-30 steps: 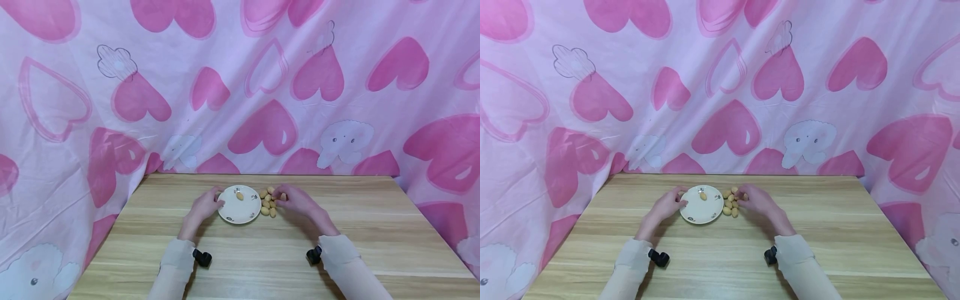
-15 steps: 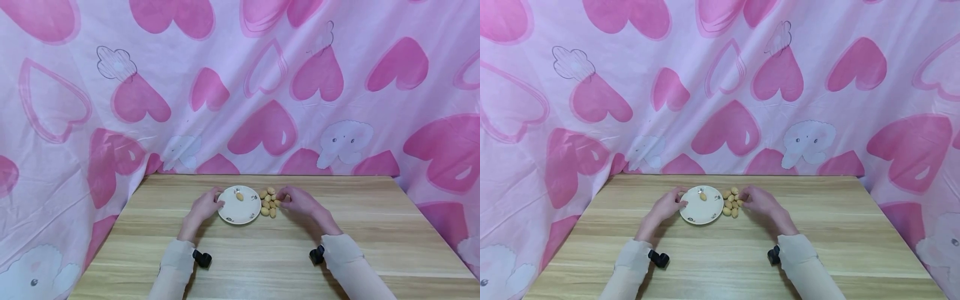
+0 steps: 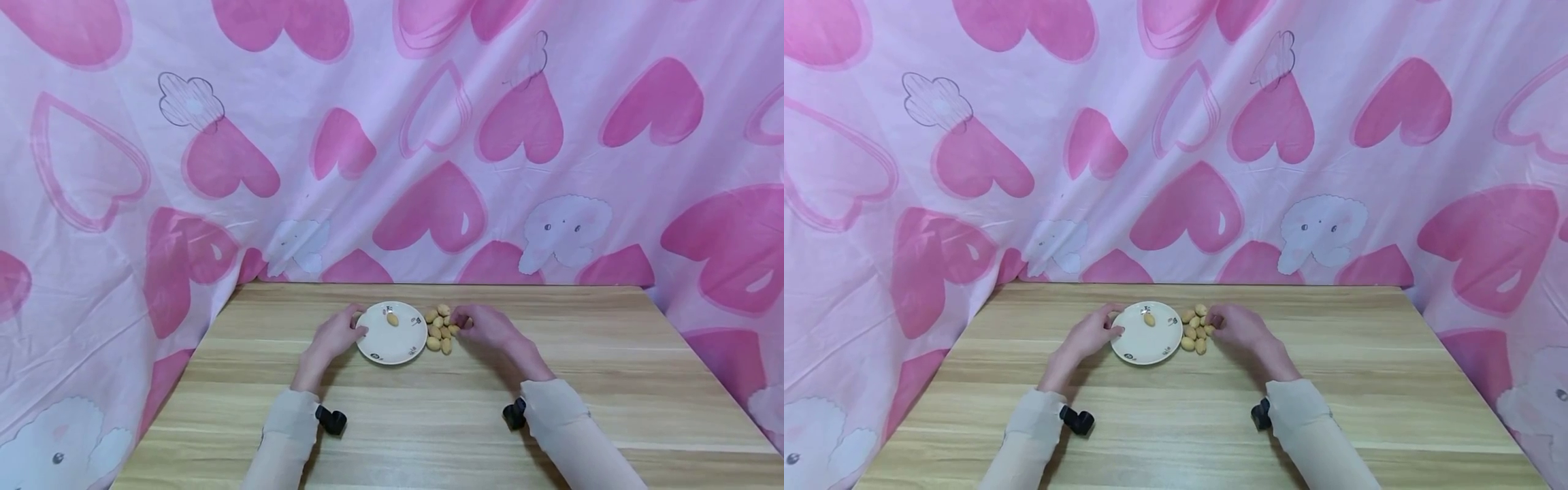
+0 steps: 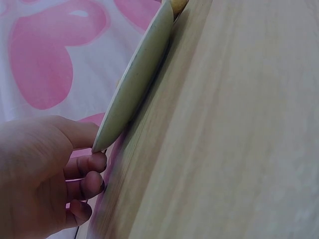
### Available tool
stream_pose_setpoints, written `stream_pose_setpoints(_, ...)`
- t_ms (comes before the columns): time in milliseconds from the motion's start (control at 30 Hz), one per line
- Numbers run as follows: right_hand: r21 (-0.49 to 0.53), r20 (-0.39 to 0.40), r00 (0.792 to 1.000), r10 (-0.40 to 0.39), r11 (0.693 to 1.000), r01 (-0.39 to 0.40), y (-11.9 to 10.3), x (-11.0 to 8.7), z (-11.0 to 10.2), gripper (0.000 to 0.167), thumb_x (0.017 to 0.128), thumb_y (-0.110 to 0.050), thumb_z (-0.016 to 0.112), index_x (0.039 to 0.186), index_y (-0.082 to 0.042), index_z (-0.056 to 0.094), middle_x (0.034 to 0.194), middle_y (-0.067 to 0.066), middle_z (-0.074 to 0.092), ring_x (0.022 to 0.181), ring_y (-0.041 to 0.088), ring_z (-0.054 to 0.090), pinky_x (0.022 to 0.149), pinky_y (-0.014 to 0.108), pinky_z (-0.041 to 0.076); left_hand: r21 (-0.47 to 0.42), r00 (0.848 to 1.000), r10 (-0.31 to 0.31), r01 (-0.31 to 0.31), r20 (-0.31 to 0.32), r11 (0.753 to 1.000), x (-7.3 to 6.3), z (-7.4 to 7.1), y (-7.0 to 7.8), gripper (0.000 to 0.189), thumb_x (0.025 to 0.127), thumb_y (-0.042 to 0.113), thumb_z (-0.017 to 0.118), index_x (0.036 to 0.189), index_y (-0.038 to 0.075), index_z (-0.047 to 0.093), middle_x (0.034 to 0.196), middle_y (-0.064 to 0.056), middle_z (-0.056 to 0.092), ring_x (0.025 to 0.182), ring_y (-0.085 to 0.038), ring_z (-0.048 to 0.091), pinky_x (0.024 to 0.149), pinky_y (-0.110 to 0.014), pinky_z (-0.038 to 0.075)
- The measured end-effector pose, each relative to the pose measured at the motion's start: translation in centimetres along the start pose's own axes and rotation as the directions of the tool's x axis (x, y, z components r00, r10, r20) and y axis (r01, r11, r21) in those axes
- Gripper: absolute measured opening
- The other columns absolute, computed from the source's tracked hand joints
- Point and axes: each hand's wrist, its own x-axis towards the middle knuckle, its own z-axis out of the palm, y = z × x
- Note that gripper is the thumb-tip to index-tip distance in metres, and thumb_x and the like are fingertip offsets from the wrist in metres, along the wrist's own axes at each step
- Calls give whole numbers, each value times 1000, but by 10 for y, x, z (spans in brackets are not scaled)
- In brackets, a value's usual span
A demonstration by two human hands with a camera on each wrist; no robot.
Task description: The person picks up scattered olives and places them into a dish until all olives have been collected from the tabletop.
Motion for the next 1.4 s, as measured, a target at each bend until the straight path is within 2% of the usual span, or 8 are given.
stream_pose_setpoints(467, 3, -30, 1000, -2, 1000, 2, -4, -6, -4, 23, 88, -9, 68, 107, -20, 72, 103, -5, 70, 96, 16, 63, 83, 38, 52, -8, 1000, -8, 8, 14, 1000, 0, -1, 0, 46, 93, 24, 67, 137, 14, 56, 85, -3, 61, 74, -17, 54, 66, -32, 41)
stream_pose_setpoints(600, 11, -44, 999, -10, 1000, 11, -8, -7, -6, 25, 88, -9, 68, 109, -21, 72, 103, -5, 69, 92, 15, 62, 81, 37, 52, 3, 1000, -7, 7, 13, 1000, 1, -1, -1, 47, 93, 25, 66, 138, 15, 55, 85, -3, 62, 74, -17, 55, 66, -32, 41)
stream_pose_setpoints(867, -36, -62, 996, -60, 998, 58, -15, -5, -8, 24, 87, -11, 69, 110, -18, 72, 101, -3, 69, 83, 13, 58, 77, 35, 49, -3, 1000, -7, 7, 16, 1000, 1, -1, -1, 47, 93, 24, 67, 138, 16, 55, 85, -2, 62, 74, -16, 55, 67, -31, 42)
stream_pose_setpoints(1167, -30, -46, 993, -105, 994, 104, -32, 5, -8, 18, 88, -20, 72, 106, -19, 73, 95, -8, 68, 84, 12, 59, 78, 34, 49, -1, 1000, -4, 4, 13, 1000, 1, -1, -3, 45, 94, 25, 67, 137, 16, 56, 87, -2, 62, 77, -17, 55, 69, -32, 42)
stream_pose_setpoints(1400, -19, -20, 996, -83, 996, 83, -53, 16, -5, 16, 87, -20, 73, 104, -22, 73, 93, -8, 68, 87, 12, 60, 82, 37, 50, -7, 1000, 9, -9, 18, 1000, 1, -1, -3, 46, 93, 23, 67, 137, 14, 55, 88, -3, 63, 77, -16, 56, 70, -32, 43)
